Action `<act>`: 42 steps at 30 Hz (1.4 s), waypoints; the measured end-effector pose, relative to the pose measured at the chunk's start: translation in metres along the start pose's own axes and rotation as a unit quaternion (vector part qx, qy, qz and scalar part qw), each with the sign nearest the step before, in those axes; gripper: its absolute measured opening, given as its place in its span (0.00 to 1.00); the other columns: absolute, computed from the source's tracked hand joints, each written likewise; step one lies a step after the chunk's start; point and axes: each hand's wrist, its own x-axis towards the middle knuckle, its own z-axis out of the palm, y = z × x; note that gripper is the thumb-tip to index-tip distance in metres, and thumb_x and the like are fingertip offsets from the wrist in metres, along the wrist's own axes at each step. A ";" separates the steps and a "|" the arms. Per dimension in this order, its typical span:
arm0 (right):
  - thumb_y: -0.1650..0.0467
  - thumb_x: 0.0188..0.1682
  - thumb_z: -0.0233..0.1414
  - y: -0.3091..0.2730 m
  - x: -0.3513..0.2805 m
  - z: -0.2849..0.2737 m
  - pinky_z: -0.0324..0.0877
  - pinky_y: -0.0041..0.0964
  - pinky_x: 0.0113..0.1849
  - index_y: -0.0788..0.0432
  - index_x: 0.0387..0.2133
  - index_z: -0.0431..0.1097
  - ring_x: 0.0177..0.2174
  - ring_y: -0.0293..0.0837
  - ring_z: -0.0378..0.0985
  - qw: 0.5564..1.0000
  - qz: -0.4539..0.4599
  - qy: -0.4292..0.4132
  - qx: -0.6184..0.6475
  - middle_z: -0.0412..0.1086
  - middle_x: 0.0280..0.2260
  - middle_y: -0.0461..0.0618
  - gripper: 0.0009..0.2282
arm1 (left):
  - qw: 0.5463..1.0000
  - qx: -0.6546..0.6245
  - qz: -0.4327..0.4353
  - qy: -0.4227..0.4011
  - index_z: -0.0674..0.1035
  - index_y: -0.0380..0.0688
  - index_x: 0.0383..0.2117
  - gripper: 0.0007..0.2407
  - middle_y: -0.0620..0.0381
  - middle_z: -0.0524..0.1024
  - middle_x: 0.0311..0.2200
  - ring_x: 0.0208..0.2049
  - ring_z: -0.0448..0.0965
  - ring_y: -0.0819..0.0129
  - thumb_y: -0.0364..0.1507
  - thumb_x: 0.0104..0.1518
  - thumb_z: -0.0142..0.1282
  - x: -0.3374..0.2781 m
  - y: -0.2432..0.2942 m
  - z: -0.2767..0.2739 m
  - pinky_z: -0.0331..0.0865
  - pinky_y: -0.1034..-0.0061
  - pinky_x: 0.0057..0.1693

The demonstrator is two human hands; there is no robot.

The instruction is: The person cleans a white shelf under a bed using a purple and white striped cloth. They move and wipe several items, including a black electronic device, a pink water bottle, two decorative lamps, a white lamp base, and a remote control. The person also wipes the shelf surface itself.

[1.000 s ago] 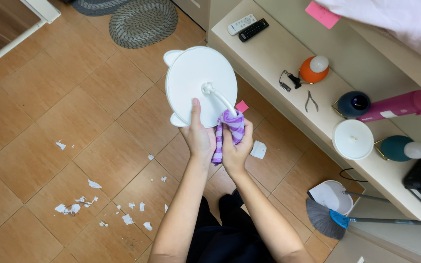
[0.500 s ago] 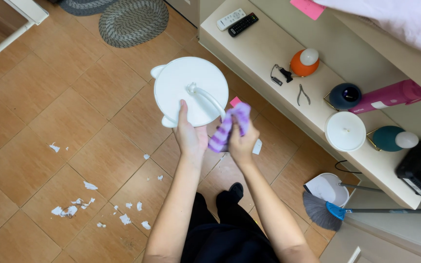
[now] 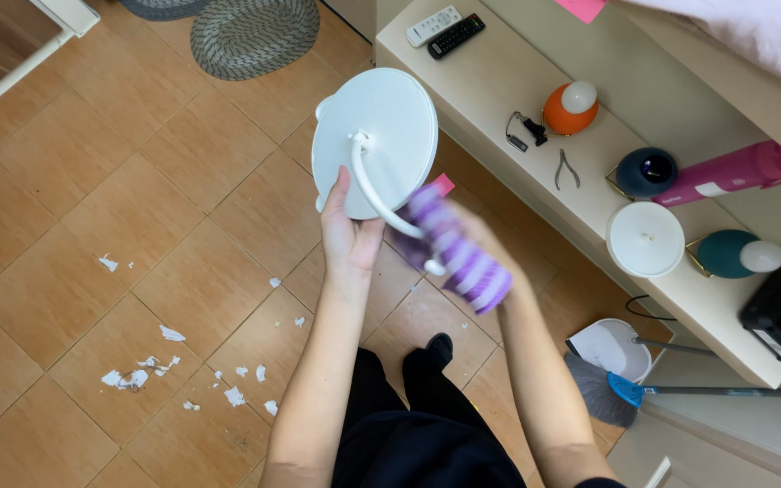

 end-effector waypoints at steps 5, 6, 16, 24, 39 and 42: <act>0.68 0.57 0.53 0.040 -0.004 -0.021 0.72 0.32 0.47 0.66 0.50 0.72 0.43 0.37 0.75 0.981 0.072 -0.151 -0.095 0.75 0.43 0.47 0.14 | 0.997 -0.016 -0.008 -0.080 0.72 0.35 0.59 0.16 0.49 0.74 0.56 0.57 0.76 0.60 0.29 0.68 0.52 0.012 0.006 -0.020 0.72 0.65 0.62; 0.68 0.57 0.52 0.062 -0.006 -0.038 0.73 0.32 0.47 0.65 0.50 0.73 0.43 0.37 0.77 0.982 0.096 -0.153 -0.050 0.76 0.44 0.47 0.14 | 0.994 -0.009 0.007 -0.105 0.72 0.35 0.58 0.15 0.48 0.74 0.57 0.58 0.75 0.61 0.29 0.68 0.49 0.010 0.009 -0.020 0.72 0.66 0.65; 0.68 0.54 0.55 0.045 -0.056 -0.028 0.75 0.33 0.33 0.65 0.42 0.76 0.29 0.37 0.79 0.985 0.128 0.016 -0.115 0.79 0.30 0.47 0.11 | 0.994 0.093 0.045 -0.046 0.69 0.36 0.62 0.20 0.48 0.73 0.58 0.60 0.73 0.58 0.30 0.64 0.53 -0.006 0.010 -0.005 0.67 0.59 0.66; 0.63 0.59 0.48 0.058 -0.084 -0.051 0.72 0.30 0.36 0.62 0.45 0.69 0.33 0.33 0.76 0.967 -0.069 0.079 -0.233 0.75 0.32 0.41 0.13 | 0.953 0.274 0.102 -0.086 0.67 0.36 0.62 0.23 0.47 0.72 0.58 0.60 0.73 0.59 0.25 0.60 0.61 -0.014 -0.011 0.001 0.68 0.60 0.65; 0.68 0.41 0.65 -0.020 -0.088 -0.058 0.74 0.41 0.47 0.67 0.53 0.68 0.43 0.51 0.80 0.850 -0.301 0.168 -0.398 0.74 0.46 0.60 0.26 | 0.860 0.474 0.185 -0.038 0.79 0.35 0.49 0.15 0.54 0.81 0.45 0.46 0.79 0.72 0.26 0.57 0.67 -0.017 -0.095 -0.030 0.73 0.77 0.55; 0.74 0.45 0.62 -0.014 -0.086 -0.036 0.79 0.35 0.42 0.66 0.57 0.67 0.39 0.43 0.84 0.890 -0.222 0.178 -0.357 0.78 0.41 0.54 0.25 | 0.879 0.452 0.145 -0.038 0.80 0.33 0.49 0.15 0.52 0.82 0.45 0.45 0.80 0.71 0.26 0.57 0.67 -0.023 -0.109 -0.033 0.73 0.76 0.53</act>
